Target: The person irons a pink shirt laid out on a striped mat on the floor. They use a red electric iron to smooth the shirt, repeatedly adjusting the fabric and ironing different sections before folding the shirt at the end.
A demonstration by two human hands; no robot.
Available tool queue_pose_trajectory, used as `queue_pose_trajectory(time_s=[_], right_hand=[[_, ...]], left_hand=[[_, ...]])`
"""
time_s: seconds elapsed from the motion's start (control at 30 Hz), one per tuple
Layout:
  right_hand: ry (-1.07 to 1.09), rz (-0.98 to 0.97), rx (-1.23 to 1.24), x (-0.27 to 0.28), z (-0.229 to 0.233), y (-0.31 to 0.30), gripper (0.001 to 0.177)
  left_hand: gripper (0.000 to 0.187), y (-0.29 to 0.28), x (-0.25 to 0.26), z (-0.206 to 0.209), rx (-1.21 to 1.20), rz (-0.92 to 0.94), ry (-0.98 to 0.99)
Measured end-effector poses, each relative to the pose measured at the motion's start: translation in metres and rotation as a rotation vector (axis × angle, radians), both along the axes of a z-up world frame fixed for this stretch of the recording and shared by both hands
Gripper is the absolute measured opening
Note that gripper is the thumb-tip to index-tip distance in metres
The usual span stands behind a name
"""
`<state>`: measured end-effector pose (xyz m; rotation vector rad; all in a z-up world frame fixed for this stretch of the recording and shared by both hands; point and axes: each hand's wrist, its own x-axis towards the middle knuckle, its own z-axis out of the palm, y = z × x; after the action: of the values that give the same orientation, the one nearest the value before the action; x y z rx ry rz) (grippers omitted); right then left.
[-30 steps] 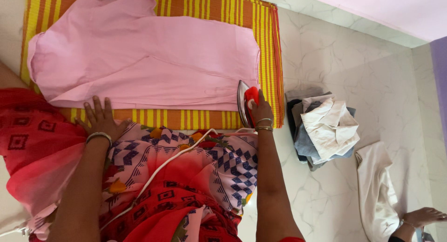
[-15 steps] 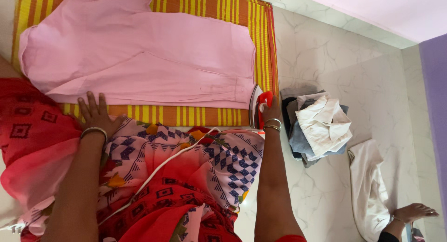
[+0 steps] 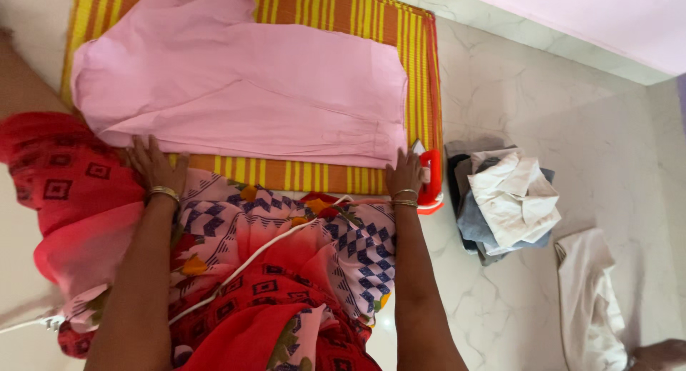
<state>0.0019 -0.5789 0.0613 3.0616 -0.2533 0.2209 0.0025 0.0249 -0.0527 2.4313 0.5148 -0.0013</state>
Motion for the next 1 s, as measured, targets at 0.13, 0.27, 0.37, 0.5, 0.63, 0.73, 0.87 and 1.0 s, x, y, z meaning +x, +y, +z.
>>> queue_pose_trajectory(time_s=[0.13,0.27,0.37,0.5,0.63,0.73,0.87,1.0], right_hand=[[0.382,0.000,0.067,-0.001,-0.020,0.013,0.034],[0.440,0.006,0.024,0.000,-0.015,0.008,0.041],[0.488,-0.008,-0.009,0.002,-0.014,0.014,0.050],[0.496,-0.025,0.018,0.001,-0.007,0.023,0.068],[0.441,-0.028,0.034,0.004,-0.006,0.024,0.076],[0.384,0.052,-0.008,0.009,-0.012,0.028,0.070],[0.276,0.120,0.044,0.013,-0.005,0.027,0.062],[0.127,0.208,0.099,0.006,0.018,0.030,0.060]], left_hand=[[0.101,0.023,0.006,-0.016,-0.299,0.329,-0.428],[0.086,0.027,0.030,-0.012,-0.919,0.654,-0.553],[0.060,0.026,0.039,-0.013,-1.245,0.814,-0.310],[0.050,0.033,0.059,-0.008,-1.384,0.770,-0.377],[0.059,0.043,0.074,-0.003,-1.342,0.976,-0.441],[0.061,0.051,0.074,0.003,-1.205,0.934,-0.139],[0.064,0.050,0.078,0.028,-1.072,0.836,-0.207],[0.059,0.063,0.081,0.072,-0.979,0.707,-0.271]])
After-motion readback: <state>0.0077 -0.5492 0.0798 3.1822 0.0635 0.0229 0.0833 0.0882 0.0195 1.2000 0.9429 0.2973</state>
